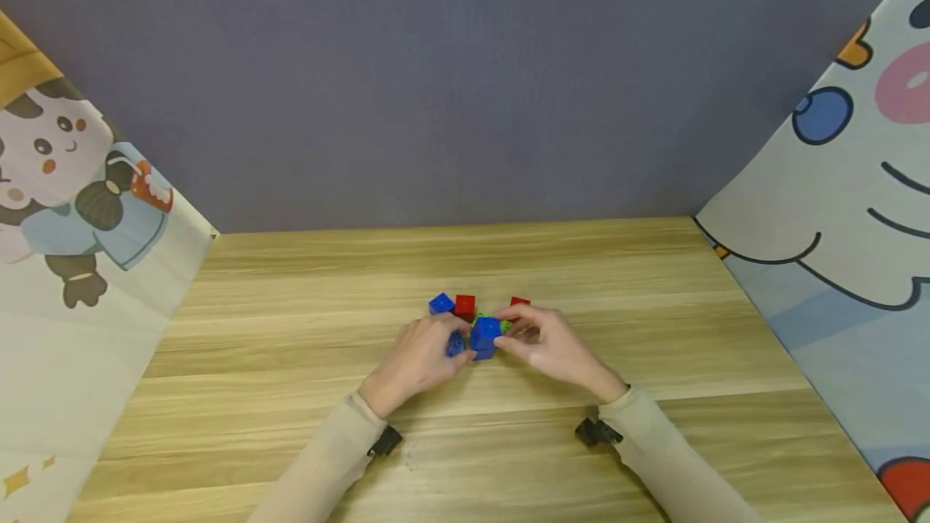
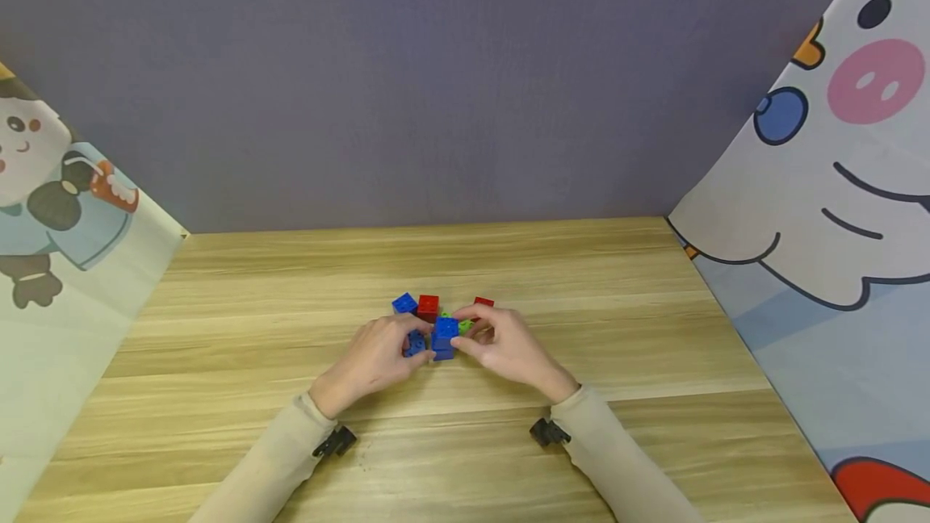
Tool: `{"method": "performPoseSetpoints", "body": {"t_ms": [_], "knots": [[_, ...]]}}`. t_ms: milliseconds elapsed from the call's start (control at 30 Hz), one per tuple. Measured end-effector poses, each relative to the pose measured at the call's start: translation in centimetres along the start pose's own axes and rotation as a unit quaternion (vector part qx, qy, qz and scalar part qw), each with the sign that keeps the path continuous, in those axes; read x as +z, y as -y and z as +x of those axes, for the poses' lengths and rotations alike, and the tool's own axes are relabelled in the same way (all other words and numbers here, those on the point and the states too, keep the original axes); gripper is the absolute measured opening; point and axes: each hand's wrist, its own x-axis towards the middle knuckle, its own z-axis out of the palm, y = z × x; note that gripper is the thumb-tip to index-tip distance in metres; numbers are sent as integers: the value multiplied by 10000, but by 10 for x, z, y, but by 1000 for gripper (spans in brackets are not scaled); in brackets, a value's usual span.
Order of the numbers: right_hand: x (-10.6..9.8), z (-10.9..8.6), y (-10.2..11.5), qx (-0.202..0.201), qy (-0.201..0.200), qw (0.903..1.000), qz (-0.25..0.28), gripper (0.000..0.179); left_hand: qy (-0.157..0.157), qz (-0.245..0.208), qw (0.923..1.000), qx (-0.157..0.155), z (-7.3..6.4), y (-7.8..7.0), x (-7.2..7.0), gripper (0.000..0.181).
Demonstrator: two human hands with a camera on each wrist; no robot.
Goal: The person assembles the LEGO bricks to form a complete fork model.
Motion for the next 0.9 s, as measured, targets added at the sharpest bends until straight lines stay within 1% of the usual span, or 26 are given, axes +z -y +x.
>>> {"method": "performPoseSetpoints", "body": {"t_ms": [200, 333, 467, 600, 900], "knots": [[2, 1, -1, -60, -12, 10000, 78, 36, -5, -53, 10000, 27, 0, 1, 1, 37], [2, 1, -2, -9, 49, 9999, 165, 37, 12, -45, 10000, 47, 1, 1, 1, 38], [1, 1, -2, 28, 94, 9999, 49, 37, 33, -63, 10000, 64, 1, 1, 1, 38], [0, 3, -1, -77, 109, 9999, -83, 36, 74, -100, 9999, 50, 1, 1, 1, 38], [-1, 5, -2, -387, 146, 9990, -169, 35, 183, -98, 9998, 33, 3, 2, 0, 39]]}}
